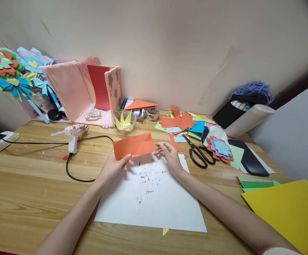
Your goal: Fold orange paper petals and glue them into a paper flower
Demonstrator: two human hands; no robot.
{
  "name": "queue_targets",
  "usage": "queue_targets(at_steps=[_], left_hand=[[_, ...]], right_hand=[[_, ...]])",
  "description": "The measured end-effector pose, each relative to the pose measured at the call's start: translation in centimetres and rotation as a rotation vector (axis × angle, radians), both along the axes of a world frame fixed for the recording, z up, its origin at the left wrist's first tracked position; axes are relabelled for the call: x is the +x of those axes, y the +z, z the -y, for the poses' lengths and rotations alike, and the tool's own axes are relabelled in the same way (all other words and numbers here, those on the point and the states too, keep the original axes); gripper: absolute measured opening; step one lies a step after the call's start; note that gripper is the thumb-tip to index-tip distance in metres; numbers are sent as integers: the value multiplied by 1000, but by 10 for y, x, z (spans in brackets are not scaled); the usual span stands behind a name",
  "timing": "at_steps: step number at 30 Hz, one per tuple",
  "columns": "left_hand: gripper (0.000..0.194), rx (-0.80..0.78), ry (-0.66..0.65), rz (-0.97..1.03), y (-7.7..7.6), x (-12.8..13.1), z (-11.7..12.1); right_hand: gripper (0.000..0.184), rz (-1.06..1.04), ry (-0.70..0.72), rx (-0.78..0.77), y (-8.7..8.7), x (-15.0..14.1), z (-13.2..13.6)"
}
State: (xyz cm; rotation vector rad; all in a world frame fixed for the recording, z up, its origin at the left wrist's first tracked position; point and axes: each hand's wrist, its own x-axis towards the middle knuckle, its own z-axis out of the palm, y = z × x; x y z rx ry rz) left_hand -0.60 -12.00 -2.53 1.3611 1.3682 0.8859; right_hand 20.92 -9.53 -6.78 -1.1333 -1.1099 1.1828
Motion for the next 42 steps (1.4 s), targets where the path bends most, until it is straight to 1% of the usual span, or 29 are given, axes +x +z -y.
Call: queue_targets(at_steps=[2,4,5,7,9,11,14,17,19,25,28,31,34,38,42], left_hand=[[36,-26,-88,11,1,2,2],[36,-51,-161,24,1,4,4],[36,-65,-174,29,2,6,4],[34,-88,-134,48,3,7,3],[31,-94,-45,96,2,8,1],[31,-105,3,149,-1,9,0],[33,-149,-43,185,-8,14,2],[32,-145,-95,209,-12,19,5],[29,-127,-95,213,-12,21,7],[26,-83,-11,151,-10,20,7],[26,-51,22,75,-14,17,5],[25,-9,87,9,-16,12,2],[23,35,149,-2,-12,5,-1],[21,26,204,7,-4,-3,-4],[18,32,283,19,0,-9,-8]], right_hand=[[32,22,120,-7,2,-1,2],[34,94,258,-41,4,-2,6],[34,138,314,-69,4,-2,8],[32,193,355,-112,5,-2,10],[30,175,327,-120,6,-3,12],[28,114,277,-107,8,-5,14],[27,63,251,-105,12,-11,19],[24,23,294,-110,13,-17,24],[22,-1,309,-108,11,-19,25],[23,63,268,-164,6,-19,24],[26,95,258,-192,8,-19,25],[28,114,255,-206,12,-20,26],[28,130,245,-205,15,-20,27],[28,132,248,-205,16,-20,26],[27,110,237,-218,15,-20,25]])
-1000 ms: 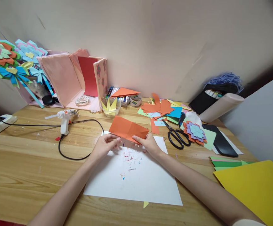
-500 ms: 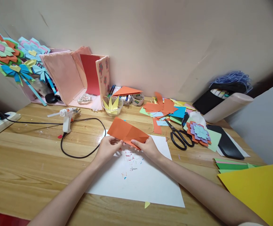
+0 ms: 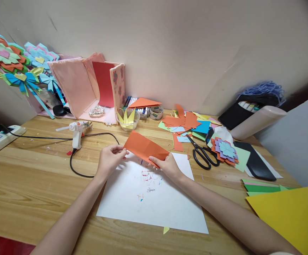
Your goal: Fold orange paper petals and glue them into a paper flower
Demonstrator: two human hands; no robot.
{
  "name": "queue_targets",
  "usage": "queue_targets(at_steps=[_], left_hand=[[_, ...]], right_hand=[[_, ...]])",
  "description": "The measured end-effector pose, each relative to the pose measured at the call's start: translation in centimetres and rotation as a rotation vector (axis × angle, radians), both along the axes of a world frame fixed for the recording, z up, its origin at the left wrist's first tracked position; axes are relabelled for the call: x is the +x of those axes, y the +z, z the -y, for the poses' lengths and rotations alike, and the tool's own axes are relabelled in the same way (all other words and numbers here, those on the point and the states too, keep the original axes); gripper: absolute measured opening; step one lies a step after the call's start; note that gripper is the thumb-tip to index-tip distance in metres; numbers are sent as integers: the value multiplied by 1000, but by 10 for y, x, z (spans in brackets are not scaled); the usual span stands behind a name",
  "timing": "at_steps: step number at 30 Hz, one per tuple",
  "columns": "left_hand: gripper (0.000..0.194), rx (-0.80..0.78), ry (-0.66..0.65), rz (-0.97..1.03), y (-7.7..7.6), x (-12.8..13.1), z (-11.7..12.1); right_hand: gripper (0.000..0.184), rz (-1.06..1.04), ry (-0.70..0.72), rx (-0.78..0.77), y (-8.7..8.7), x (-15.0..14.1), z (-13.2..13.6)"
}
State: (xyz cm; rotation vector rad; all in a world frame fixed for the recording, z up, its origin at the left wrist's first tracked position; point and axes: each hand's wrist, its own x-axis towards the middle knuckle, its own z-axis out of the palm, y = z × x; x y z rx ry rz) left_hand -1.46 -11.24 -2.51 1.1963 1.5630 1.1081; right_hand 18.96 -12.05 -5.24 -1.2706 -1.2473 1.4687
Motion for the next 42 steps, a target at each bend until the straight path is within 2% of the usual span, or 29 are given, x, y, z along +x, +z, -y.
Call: queue_targets(at_steps=[6,10,13,15,17,18,24,30,34,37,42], left_hand=[[16,34,82,-15,-1,-7,-6],[28,40,118,147,-5,-10,-12],[42,-37,-74,290,-10,-1,-10],[43,-75,-247,247,-13,9,-4],[38,-45,-357,186,-16,18,2],[36,-37,-370,170,-17,20,5],[32,-19,-304,98,-20,11,1],[35,72,-197,78,-19,6,-2],[36,75,-186,53,-16,9,0],[36,55,-191,61,-15,10,1],[35,1,-288,156,-19,13,1]], right_hand=[[25,-69,-3,-10,-2,0,0],[26,-113,-17,-6,-4,1,-1],[31,-129,9,-8,-3,2,-1],[35,-137,79,-19,-2,4,-1],[38,-168,169,-34,-3,5,-1],[39,-191,196,-40,-4,5,-2],[32,-249,83,43,-9,5,-8],[28,-126,269,55,-10,6,-7],[27,-113,347,34,-9,5,-3],[25,-105,306,59,-7,4,-1],[22,-91,219,110,-5,3,-1]])
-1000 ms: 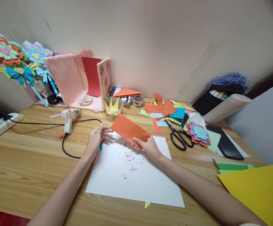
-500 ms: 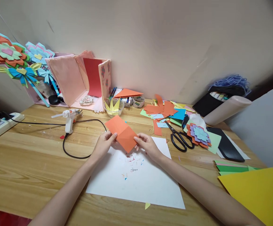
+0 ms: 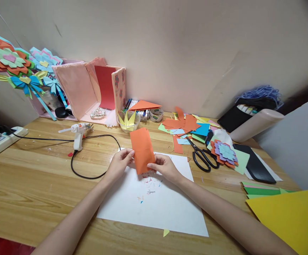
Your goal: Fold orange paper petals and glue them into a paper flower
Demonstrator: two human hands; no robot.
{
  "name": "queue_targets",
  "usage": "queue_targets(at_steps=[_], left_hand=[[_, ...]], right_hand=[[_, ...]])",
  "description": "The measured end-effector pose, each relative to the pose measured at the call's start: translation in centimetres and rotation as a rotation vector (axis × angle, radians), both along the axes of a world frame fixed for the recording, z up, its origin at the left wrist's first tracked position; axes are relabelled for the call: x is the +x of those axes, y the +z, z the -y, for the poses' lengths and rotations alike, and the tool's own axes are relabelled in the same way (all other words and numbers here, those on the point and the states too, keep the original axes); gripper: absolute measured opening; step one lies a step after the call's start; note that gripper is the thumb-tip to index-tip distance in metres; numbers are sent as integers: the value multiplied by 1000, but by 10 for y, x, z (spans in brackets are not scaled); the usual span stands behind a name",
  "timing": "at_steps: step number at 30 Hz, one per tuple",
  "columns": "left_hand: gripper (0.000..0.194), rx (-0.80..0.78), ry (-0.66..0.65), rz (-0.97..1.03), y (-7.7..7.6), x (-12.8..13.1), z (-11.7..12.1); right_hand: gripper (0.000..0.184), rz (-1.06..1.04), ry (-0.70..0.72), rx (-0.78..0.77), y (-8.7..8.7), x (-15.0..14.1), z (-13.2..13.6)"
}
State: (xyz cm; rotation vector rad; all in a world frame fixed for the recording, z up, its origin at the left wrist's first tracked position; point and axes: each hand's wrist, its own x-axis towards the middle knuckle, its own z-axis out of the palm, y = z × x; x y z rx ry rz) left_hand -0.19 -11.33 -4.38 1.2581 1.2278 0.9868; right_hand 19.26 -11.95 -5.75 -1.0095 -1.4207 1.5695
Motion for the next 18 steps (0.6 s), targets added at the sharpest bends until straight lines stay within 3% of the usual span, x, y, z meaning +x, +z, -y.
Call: queue_targets(at_steps=[4,7,10,13,18], left_hand=[[49,-27,-131,87,3,6,6],[56,-5,-248,180,6,13,14],[59,7,-284,205,9,18,20],[45,19,-301,192,13,20,22],[39,40,-378,140,14,21,24]], right_hand=[[25,116,-102,98,-2,0,5],[28,285,-125,258,-3,0,11],[31,362,-22,425,-4,0,16],[27,312,90,534,-7,-1,17],[24,327,122,629,-8,-2,17]])
